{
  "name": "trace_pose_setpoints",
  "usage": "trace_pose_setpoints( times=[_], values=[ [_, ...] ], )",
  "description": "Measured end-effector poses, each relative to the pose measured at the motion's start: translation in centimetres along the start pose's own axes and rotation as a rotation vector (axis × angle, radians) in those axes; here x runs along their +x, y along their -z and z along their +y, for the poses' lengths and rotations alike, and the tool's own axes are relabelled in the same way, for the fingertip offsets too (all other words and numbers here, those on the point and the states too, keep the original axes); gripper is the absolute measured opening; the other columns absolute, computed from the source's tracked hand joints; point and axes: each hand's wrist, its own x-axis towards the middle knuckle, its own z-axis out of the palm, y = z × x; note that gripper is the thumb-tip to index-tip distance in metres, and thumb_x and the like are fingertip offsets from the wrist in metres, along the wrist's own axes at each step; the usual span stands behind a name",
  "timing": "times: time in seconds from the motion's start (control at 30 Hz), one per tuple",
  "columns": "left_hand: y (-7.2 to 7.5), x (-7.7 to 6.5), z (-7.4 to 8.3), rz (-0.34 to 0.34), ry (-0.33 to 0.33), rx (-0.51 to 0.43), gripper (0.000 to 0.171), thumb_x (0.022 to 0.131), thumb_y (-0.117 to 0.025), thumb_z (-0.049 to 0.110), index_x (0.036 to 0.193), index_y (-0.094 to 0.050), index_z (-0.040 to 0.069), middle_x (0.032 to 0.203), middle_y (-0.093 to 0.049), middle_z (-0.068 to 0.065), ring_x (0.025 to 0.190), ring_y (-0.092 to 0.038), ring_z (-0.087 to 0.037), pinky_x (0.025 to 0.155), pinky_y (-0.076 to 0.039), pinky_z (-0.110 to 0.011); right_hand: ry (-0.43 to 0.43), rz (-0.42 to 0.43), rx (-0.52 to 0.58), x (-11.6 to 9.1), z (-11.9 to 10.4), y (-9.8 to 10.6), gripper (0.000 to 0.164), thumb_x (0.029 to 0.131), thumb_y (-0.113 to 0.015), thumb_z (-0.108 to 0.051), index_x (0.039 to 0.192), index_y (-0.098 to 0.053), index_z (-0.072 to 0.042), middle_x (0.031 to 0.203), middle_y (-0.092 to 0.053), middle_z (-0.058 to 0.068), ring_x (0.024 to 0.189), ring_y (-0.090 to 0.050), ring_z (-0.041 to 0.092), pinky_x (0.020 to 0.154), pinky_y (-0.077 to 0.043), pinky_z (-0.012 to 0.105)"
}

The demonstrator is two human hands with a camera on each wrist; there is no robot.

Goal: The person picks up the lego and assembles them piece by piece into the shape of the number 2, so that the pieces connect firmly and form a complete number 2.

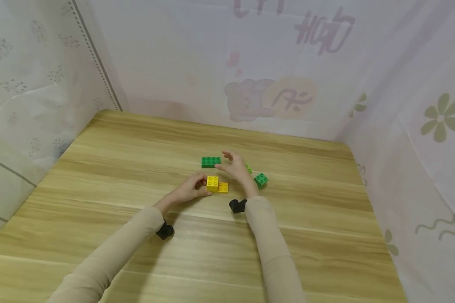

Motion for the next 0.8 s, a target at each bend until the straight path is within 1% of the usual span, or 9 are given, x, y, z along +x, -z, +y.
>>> trace_pose_setpoints(
  times=[0.17, 0.37, 0.53, 0.67, 0.8],
  values=[
    [0.1, -0.1, -0.1, 0.004, -0.004, 0.000, 0.031, 0.080, -0.071, 0.017, 0.102, -0.055, 0.003, 0.097, -0.049, -0.010, 0.090, -0.042, -0.019, 0.078, -0.036, -0.027, 0.012, -0.032, -0.029, 0.9, 0.1, -0.6, 0.062, 0.083, -0.067, -0.026, 0.135, -0.039, -0.007, 0.135, -0.045, 0.015, 0.127, -0.040, 0.032, 0.105, -0.036, 0.045],
    [0.0, -0.1, -0.1, -0.001, -0.014, -0.010, 0.032, 0.080, -0.071, 0.017, 0.104, -0.056, 0.002, 0.098, -0.049, -0.010, 0.090, -0.042, -0.019, 0.078, -0.036, -0.026, -0.003, -0.078, -0.014, 1.5, -0.1, -1.0, 0.061, 0.084, -0.067, -0.021, 0.136, -0.038, -0.008, 0.137, -0.043, 0.016, 0.129, -0.038, 0.032, 0.107, -0.034, 0.043],
    [0.2, -0.2, 0.2, -0.001, -0.002, -0.027, 0.032, 0.080, -0.070, 0.016, 0.105, -0.055, 0.003, 0.099, -0.049, -0.011, 0.091, -0.041, -0.019, 0.079, -0.035, -0.027, 0.015, -0.108, -0.044, 2.3, 0.0, -1.3, 0.062, 0.083, -0.067, -0.022, 0.136, -0.038, -0.009, 0.138, -0.043, 0.015, 0.130, -0.037, 0.032, 0.107, -0.034, 0.042],
    [0.3, -0.5, 0.3, 0.006, 0.009, -0.035, 0.031, 0.080, -0.071, 0.016, 0.104, -0.055, 0.003, 0.099, -0.048, -0.010, 0.091, -0.042, -0.019, 0.079, -0.036, -0.027, 0.025, -0.122, -0.065, 2.7, 0.0, -1.6, 0.061, 0.082, -0.069, -0.022, 0.135, -0.040, -0.009, 0.138, -0.044, 0.013, 0.127, -0.041, 0.030, 0.106, -0.036, 0.042],
    [0.1, -0.7, 0.2, 0.007, 0.005, -0.028, 0.031, 0.079, -0.071, 0.015, 0.103, -0.056, 0.003, 0.097, -0.048, -0.010, 0.090, -0.042, -0.019, 0.078, -0.036, -0.026, 0.025, -0.140, -0.070, 2.8, 0.0, -2.0, 0.058, 0.081, -0.070, -0.017, 0.132, -0.044, -0.008, 0.137, -0.044, 0.012, 0.126, -0.041, 0.028, 0.107, -0.035, 0.041]
  ],
)
